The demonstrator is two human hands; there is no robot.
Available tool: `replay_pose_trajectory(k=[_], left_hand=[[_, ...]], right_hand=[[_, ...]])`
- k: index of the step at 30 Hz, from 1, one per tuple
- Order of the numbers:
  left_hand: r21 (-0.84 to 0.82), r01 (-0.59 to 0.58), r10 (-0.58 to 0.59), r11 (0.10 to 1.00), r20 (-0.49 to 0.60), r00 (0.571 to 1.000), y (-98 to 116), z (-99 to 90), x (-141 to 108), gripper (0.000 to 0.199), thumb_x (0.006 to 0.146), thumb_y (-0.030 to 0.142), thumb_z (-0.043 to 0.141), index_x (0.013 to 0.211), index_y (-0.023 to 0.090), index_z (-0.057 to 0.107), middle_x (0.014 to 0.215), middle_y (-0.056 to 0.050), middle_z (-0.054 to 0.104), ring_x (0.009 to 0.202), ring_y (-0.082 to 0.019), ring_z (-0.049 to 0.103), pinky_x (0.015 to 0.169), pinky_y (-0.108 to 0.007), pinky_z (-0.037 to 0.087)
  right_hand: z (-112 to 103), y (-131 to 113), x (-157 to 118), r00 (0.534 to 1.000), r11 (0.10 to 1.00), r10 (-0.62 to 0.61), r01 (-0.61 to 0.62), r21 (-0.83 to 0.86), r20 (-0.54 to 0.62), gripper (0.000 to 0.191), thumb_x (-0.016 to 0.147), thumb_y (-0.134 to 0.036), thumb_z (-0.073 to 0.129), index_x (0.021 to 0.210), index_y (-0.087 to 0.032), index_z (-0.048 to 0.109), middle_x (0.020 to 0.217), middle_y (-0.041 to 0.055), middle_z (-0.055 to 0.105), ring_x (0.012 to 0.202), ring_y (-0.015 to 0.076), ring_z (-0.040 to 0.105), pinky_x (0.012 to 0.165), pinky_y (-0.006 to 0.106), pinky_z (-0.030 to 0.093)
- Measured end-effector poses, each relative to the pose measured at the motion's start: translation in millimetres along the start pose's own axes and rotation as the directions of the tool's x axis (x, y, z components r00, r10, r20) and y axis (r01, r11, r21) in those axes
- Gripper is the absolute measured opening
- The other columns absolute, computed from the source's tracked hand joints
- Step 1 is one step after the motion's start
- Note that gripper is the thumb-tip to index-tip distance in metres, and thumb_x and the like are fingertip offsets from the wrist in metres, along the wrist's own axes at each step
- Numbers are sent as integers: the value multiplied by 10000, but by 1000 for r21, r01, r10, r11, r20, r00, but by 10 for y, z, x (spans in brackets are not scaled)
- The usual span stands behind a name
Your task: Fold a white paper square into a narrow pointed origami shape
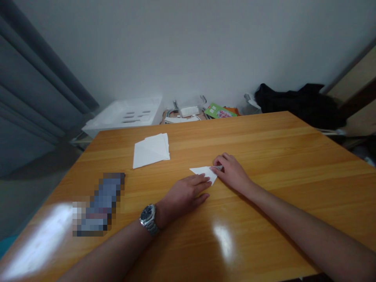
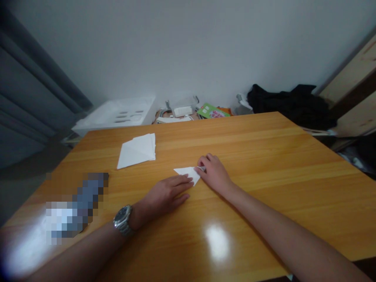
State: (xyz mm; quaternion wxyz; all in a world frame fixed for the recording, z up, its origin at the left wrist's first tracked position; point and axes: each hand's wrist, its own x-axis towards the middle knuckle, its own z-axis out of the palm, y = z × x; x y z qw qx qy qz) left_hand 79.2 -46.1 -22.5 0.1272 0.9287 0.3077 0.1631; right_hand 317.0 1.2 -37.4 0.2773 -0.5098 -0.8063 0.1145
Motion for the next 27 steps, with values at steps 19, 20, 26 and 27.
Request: replay_pose_trajectory(k=[19, 20, 26, 27], left_hand=[[11, -12, 12, 1000, 17, 1000, 16, -31, -8, 360, 1013, 300, 491, 1355, 230, 576, 1423, -68, 573, 1356, -234, 511, 1112, -378, 469], [13, -15, 14, 1000, 18, 1000, 16, -30, -9, 361, 1016, 303, 484, 1358, 228, 574, 1427, -69, 570, 1359, -233, 509, 1117, -375, 464], [66, -24, 20, 998, 48, 999, 24, -15, 3, 371, 1018, 320, 476, 1353, 206, 586, 1423, -90, 572, 1365, -250, 501, 1134, -393, 446], [76, -24, 20, 997, 54, 998, 30, -18, 8, 371, 1017, 321, 479, 1351, 202, 590, 1422, -94, 572, 1365, -254, 500, 1135, -399, 445]], right_hand=[[31, 0, -4, 1000, 999, -3, 2, -42, -23, 119, 913, -301, 671, 893, -217, 588, 921, 47, 590, 885, 232, 550, 810, 340, 423], [31, 0, -6, 1000, 999, -3, 2, -41, -24, 117, 913, -300, 670, 894, -217, 590, 921, 48, 591, 885, 232, 550, 810, 341, 423], [41, 12, -2, 1000, 999, -9, 7, -47, -25, 112, 920, -307, 653, 885, -217, 596, 908, 52, 593, 875, 236, 554, 812, 351, 426], [41, 14, 1, 1000, 999, -9, 8, -48, -24, 115, 921, -311, 651, 884, -217, 597, 906, 52, 593, 872, 235, 554, 813, 353, 428]])
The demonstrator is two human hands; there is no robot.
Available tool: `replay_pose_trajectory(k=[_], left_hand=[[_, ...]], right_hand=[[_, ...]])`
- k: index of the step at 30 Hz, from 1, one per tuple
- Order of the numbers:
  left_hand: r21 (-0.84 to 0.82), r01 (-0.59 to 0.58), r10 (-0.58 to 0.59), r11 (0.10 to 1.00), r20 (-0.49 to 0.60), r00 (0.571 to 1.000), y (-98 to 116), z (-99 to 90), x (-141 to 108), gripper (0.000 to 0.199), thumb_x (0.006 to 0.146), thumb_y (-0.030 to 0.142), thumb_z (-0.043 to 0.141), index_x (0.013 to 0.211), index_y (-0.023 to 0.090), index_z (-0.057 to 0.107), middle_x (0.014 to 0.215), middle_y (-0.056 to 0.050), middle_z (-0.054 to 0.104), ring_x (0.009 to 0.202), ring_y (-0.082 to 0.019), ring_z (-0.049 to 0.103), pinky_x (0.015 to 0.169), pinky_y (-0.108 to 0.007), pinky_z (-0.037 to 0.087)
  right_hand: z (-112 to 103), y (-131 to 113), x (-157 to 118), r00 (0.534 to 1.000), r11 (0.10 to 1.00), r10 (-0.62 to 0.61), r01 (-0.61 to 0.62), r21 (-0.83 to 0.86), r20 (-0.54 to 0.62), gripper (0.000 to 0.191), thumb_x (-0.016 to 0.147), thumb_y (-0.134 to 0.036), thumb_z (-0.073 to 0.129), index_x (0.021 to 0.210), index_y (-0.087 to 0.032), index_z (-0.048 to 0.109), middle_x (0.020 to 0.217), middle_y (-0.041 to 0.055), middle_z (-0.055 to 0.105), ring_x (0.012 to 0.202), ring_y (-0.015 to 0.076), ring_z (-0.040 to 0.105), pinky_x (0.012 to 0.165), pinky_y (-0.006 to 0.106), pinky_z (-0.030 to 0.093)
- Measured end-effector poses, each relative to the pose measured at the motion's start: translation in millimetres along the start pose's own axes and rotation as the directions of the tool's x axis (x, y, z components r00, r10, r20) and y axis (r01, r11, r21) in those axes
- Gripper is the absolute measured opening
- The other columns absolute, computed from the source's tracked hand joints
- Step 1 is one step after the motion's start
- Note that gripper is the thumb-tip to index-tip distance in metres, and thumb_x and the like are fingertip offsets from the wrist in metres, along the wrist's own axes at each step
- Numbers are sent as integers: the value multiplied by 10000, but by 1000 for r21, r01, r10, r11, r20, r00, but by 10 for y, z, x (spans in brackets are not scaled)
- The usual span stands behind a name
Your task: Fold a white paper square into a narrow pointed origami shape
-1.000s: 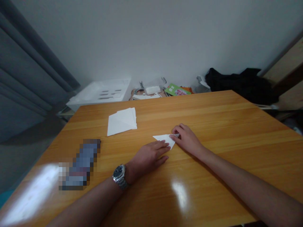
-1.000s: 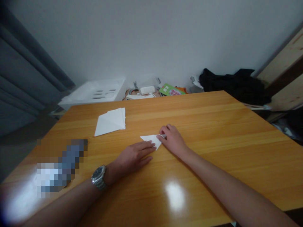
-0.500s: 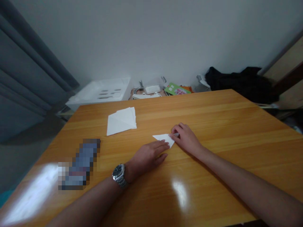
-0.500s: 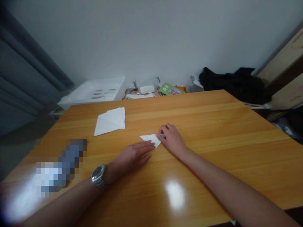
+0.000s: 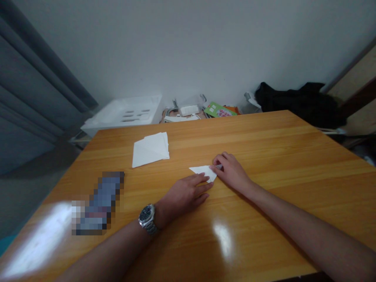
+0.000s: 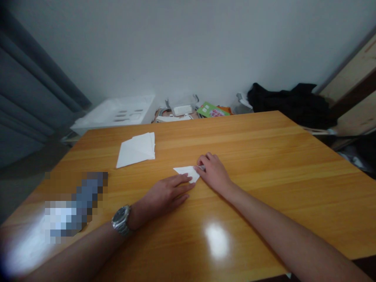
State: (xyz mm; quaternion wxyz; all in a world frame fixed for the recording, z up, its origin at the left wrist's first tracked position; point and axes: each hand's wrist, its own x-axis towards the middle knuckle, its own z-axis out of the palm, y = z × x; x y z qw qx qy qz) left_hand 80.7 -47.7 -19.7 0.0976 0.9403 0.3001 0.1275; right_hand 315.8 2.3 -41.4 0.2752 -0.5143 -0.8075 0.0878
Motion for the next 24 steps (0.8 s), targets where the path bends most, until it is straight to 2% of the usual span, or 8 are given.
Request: replay_pose_trajectory(k=[8, 17, 24], left_hand=[[19, -17, 17, 1000, -3, 1000, 33, -63, 27, 349, 1015, 221, 456, 1329, 185, 605, 1386, -96, 605, 1329, -253, 541, 1101, -397, 486], [-52, -24, 23, 998, -25, 999, -19, -21, 6, 362, 1020, 221, 450, 1357, 188, 577, 1417, -80, 587, 1355, -220, 518, 1129, -372, 461], [-118, 1, -10, 993, -74, 997, -37, -4, 16, 330, 1035, 227, 426, 1309, 175, 603, 1368, -50, 634, 1328, -186, 544, 1132, -340, 460]], right_hand=[[-8, -5, 2, 1000, 1000, 8, -8, -9, 2, 111, 912, -301, 665, 885, -222, 593, 915, 47, 594, 874, 234, 553, 811, 349, 426], [-22, -23, -2, 1000, 999, 9, -9, -31, -1, 100, 926, -300, 648, 894, -222, 594, 916, 51, 601, 889, 239, 559, 818, 356, 432], [-38, -50, -2, 1000, 999, 22, -22, -33, 6, 113, 929, -306, 646, 885, -217, 592, 919, 53, 600, 887, 235, 563, 814, 344, 436]])
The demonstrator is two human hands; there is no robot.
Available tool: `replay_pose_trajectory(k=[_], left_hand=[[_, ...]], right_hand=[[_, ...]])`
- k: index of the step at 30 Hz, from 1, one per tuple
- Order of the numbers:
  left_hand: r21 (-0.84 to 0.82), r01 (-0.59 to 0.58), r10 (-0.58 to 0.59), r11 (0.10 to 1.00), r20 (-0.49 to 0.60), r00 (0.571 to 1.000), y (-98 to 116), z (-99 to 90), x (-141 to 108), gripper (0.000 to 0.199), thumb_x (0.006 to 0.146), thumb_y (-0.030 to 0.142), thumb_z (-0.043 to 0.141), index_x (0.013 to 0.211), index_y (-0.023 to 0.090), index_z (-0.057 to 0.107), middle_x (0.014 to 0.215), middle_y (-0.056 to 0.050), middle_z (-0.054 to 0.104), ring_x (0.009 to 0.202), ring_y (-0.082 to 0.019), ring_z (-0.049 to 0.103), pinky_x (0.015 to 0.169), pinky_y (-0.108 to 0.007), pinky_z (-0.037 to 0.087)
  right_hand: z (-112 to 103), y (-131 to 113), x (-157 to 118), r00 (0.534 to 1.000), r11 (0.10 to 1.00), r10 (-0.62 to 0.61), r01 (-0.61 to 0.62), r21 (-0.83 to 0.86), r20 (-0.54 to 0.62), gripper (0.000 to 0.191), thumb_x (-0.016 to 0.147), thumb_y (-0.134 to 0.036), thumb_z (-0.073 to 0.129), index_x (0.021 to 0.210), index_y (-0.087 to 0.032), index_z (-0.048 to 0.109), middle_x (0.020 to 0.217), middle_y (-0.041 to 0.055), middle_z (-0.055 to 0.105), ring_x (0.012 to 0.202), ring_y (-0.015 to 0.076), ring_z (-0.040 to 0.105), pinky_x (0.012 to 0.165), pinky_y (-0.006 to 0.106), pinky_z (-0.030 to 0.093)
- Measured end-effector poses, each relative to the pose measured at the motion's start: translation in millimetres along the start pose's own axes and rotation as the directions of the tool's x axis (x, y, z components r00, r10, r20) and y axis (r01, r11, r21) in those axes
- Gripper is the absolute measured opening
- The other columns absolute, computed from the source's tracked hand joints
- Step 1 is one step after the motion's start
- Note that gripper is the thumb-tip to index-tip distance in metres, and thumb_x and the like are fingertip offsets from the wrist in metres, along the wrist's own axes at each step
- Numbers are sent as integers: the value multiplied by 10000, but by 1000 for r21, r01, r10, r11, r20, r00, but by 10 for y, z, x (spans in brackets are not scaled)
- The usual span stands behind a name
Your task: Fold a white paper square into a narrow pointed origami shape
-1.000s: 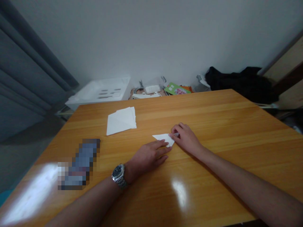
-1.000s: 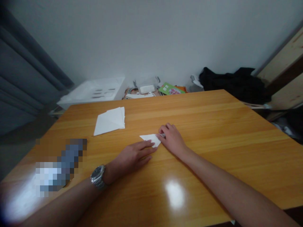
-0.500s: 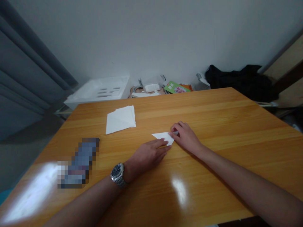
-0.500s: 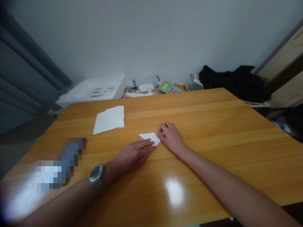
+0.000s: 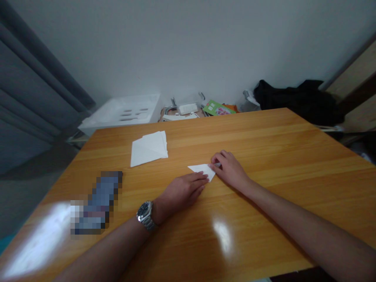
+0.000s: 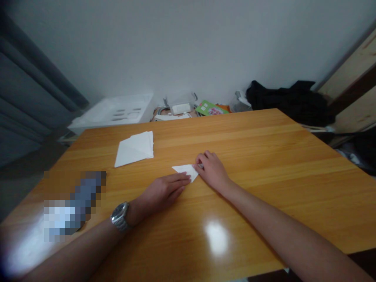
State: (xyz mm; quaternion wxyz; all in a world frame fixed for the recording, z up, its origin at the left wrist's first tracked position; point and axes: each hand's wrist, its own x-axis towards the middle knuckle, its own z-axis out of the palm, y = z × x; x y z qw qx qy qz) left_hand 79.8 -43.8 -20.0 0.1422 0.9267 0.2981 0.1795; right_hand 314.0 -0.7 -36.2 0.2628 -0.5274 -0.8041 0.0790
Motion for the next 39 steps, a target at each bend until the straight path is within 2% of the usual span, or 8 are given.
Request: replay_pose_trajectory(k=[15, 26, 39], left_hand=[[20, -17, 17, 1000, 15, 1000, 15, -19, -12, 283, 1039, 261, 435, 1215, 199, 648, 1392, -73, 608, 1346, -204, 527, 1129, -351, 453], [36, -2, -2, 999, 91, 996, 50, -88, 1, 297, 1040, 308, 447, 1260, 205, 618, 1425, -89, 567, 1352, -230, 513, 1126, -372, 450], [20, -23, 22, 1000, 63, 998, 57, -74, 20, 280, 1029, 311, 465, 1219, 199, 637, 1395, -95, 598, 1345, -240, 524, 1126, -395, 455]], right_hand=[[1, 26, 2, 1000, 1000, -15, 15, 17, 7, 102, 930, -313, 636, 897, -224, 597, 932, 60, 604, 904, 245, 564, 812, 357, 432], [-9, 6, -4, 1000, 1000, -8, 8, 4, 2, 98, 925, -294, 645, 895, -222, 587, 925, 53, 596, 897, 239, 559, 814, 355, 432], [18, 12, -8, 1000, 1000, -6, 6, -9, -21, 99, 938, -314, 621, 893, -230, 597, 922, 61, 607, 894, 250, 563, 803, 367, 432]])
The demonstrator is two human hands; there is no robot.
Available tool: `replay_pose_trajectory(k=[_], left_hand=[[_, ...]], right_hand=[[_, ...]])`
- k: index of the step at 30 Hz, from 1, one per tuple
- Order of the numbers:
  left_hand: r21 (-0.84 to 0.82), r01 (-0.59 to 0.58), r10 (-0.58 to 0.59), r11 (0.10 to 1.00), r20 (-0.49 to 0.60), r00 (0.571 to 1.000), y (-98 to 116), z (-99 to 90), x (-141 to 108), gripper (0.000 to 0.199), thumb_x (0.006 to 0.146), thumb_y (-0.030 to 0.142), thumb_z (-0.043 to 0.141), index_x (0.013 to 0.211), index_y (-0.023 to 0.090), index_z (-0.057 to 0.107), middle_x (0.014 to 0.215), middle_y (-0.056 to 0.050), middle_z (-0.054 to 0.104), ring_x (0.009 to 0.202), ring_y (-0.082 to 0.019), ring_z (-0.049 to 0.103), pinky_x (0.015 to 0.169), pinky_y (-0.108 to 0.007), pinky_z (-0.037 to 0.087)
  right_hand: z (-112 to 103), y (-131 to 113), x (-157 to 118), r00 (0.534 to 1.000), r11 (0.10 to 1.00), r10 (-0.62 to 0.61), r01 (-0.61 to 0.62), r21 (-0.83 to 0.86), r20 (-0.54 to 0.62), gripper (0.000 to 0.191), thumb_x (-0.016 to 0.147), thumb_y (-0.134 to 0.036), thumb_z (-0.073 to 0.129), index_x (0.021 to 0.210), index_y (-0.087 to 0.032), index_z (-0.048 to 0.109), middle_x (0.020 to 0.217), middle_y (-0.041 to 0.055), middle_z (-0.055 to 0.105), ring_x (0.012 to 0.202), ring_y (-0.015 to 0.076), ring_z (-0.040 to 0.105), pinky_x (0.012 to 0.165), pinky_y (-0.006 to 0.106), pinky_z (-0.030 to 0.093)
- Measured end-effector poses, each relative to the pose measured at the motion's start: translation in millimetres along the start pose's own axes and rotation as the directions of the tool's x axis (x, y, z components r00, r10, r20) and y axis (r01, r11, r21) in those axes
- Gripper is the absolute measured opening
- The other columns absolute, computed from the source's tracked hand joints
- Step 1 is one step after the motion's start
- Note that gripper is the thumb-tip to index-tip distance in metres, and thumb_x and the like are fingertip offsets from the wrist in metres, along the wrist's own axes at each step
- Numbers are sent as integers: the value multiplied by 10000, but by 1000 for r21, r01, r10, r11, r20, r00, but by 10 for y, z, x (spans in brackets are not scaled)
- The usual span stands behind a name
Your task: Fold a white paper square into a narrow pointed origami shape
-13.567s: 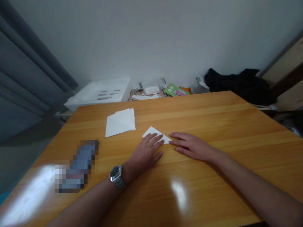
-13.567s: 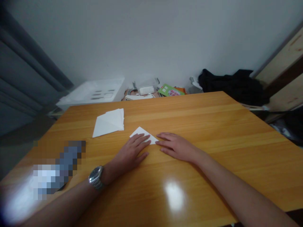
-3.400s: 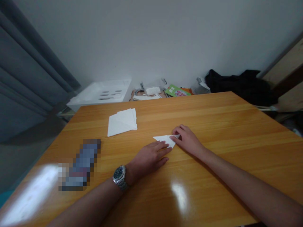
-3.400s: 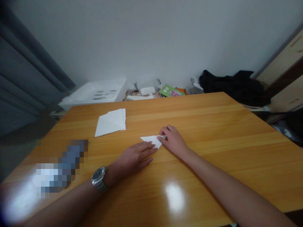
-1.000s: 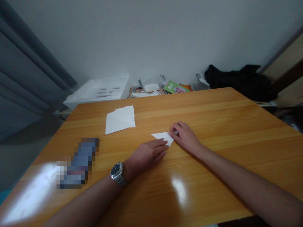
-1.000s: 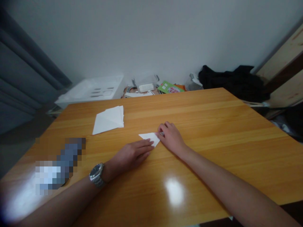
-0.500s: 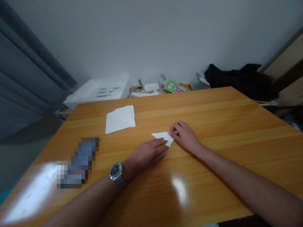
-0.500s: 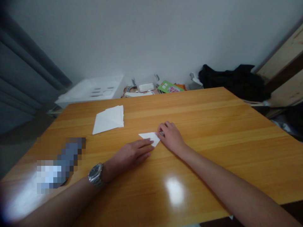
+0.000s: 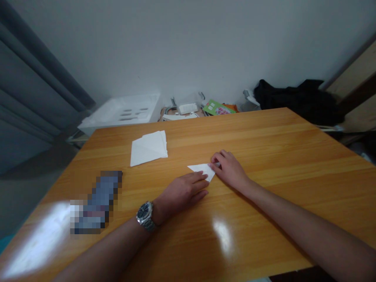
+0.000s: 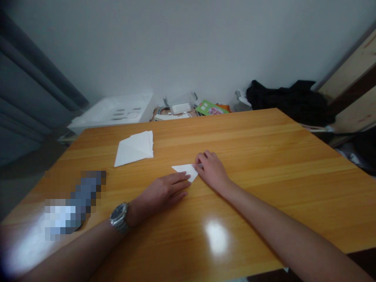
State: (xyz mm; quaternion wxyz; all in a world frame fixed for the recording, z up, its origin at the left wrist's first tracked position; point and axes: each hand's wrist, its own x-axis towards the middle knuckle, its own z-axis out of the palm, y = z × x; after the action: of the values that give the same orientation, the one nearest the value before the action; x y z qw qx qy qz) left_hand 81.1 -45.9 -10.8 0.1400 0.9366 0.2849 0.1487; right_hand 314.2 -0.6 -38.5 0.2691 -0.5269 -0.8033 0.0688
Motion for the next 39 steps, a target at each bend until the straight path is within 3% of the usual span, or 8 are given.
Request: replay_pose_trajectory(k=[39], left_hand=[[5, 11, -11, 1000, -29, 1000, -15, 43, -12, 316, 1003, 332, 504, 1255, 178, 616, 1391, -95, 600, 1347, -241, 520, 1135, -381, 446]], right_hand=[[16, -37, 18, 1000, 997, 14, -14, -78, 0, 98, 942, -304, 613, 901, -216, 597, 935, 69, 611, 883, 253, 551, 811, 367, 431]])
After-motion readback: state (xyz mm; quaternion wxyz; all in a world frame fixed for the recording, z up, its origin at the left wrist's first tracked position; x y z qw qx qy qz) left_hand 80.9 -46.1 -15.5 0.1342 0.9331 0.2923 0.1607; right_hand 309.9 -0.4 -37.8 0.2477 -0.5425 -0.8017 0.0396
